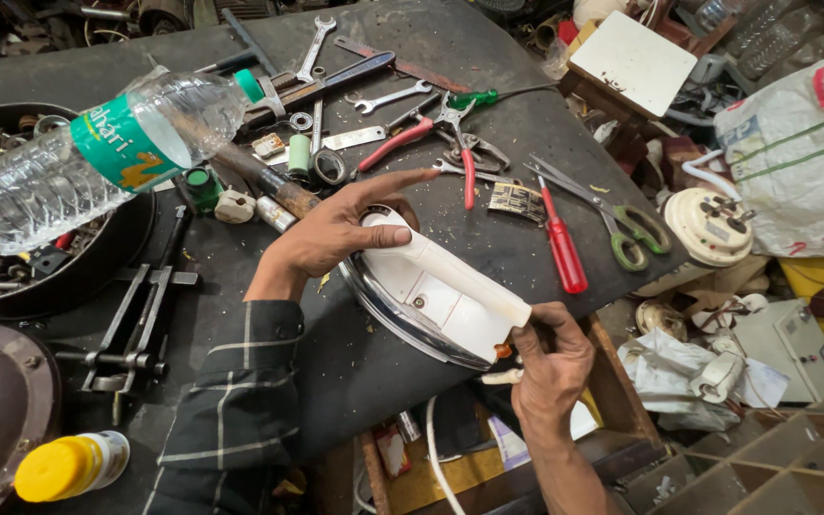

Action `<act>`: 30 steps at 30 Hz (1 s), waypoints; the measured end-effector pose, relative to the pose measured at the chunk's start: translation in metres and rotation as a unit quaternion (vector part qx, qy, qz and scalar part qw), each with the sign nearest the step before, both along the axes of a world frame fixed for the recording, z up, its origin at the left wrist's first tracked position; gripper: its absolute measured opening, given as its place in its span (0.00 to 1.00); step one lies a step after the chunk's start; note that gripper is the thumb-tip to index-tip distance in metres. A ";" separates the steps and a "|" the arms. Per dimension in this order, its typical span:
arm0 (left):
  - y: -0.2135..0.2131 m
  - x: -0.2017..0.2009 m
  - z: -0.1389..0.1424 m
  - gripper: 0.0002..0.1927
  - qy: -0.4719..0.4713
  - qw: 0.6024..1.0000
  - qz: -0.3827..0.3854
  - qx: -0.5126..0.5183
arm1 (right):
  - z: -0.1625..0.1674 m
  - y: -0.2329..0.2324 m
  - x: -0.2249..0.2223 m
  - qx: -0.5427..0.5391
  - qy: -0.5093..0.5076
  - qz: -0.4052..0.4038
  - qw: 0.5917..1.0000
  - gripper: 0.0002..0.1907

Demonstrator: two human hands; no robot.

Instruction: The person holds a disassembled electric iron and repeatedly presses the orange temperature dial with a finger. They then use a yellow-handled screwdriver to press the same dial while holding the iron body. The iron remains open throughout the clip.

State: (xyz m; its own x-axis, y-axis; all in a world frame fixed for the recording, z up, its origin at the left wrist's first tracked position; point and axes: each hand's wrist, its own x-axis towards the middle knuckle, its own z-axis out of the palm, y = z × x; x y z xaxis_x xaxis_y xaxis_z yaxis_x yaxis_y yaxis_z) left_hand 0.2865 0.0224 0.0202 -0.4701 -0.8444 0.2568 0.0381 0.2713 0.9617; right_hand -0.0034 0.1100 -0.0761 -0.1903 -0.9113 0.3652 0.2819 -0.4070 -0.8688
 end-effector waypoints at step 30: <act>-0.014 -0.001 -0.008 0.34 -0.045 0.999 -0.003 -0.002 | -0.001 0.003 -0.001 -0.009 0.021 -0.012 1.000 0.09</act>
State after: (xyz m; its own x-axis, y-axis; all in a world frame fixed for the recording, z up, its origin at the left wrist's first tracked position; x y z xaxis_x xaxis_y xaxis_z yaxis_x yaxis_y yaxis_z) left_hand 0.2855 0.0087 0.0121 -0.4965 -0.8407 0.2164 -0.0471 0.2750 0.9603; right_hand -0.0048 0.1127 -0.0770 -0.1959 -0.8995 0.3906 0.2343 -0.4297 -0.8720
